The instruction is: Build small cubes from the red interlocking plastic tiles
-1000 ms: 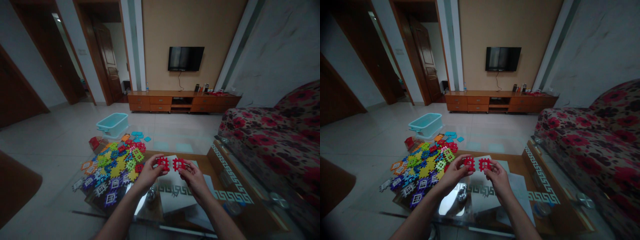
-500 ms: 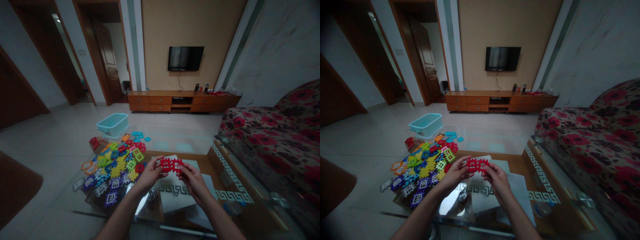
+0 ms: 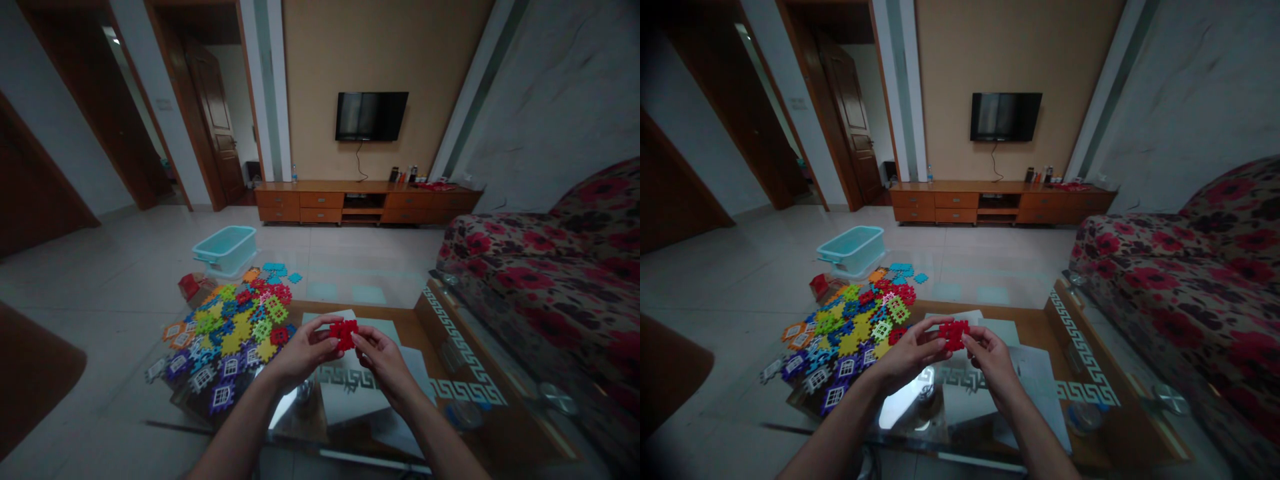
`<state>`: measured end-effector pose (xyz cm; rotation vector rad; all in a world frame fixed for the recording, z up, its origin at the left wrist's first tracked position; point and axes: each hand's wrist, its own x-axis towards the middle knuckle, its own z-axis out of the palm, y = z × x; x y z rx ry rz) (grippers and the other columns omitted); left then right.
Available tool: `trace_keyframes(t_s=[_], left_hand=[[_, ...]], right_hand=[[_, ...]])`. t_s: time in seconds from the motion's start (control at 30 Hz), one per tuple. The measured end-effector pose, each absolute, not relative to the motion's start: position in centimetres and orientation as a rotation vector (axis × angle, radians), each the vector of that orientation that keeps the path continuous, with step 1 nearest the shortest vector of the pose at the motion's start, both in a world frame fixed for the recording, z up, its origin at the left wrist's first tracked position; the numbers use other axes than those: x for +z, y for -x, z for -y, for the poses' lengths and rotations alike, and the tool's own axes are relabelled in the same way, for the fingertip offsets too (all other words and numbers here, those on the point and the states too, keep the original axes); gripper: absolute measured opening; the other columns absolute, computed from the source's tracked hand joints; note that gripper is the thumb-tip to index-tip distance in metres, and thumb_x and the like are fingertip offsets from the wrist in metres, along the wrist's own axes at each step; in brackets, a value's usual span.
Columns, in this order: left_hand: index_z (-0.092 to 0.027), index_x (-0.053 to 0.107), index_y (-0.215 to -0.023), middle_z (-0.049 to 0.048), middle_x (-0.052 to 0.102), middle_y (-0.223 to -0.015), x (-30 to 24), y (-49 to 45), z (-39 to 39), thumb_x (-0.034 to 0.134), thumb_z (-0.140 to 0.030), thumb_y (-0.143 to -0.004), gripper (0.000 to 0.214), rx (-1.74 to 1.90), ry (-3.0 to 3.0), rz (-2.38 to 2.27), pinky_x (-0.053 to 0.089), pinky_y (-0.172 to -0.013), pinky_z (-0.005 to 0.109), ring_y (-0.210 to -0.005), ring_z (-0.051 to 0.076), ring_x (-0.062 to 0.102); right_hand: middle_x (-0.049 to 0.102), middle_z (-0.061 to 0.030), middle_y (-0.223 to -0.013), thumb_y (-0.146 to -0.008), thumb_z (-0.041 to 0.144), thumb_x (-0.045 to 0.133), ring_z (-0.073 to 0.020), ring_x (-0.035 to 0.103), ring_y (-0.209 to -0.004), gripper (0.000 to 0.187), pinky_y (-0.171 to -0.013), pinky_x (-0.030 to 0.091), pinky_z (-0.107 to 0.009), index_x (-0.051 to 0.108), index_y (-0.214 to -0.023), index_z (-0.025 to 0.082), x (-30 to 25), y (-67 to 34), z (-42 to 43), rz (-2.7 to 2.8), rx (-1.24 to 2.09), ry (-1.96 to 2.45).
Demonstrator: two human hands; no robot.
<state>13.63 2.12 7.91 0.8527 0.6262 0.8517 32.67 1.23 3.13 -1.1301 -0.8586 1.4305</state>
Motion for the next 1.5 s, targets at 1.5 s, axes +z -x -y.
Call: trace_keyframes(t_s=[1.5], left_hand=[[-0.013, 0.060, -0.102, 0.0083, 0.071, -0.090, 6.2, -13.9, -2.7, 0.091, -0.030, -0.059, 0.056, 0.723, -0.756, -0.875, 0.051, -0.077, 0.030, -0.077, 0.016, 0.069]], right_hand=[[0.057, -0.0089, -0.126, -0.076, 0.021, 0.067, -0.0226, 0.058, -0.100, 0.058, -0.074, 0.049, -0.032, 0.053, -0.132, 0.027, 4.9, -32.7, 0.3, 1.657, 0.860, 1.141]])
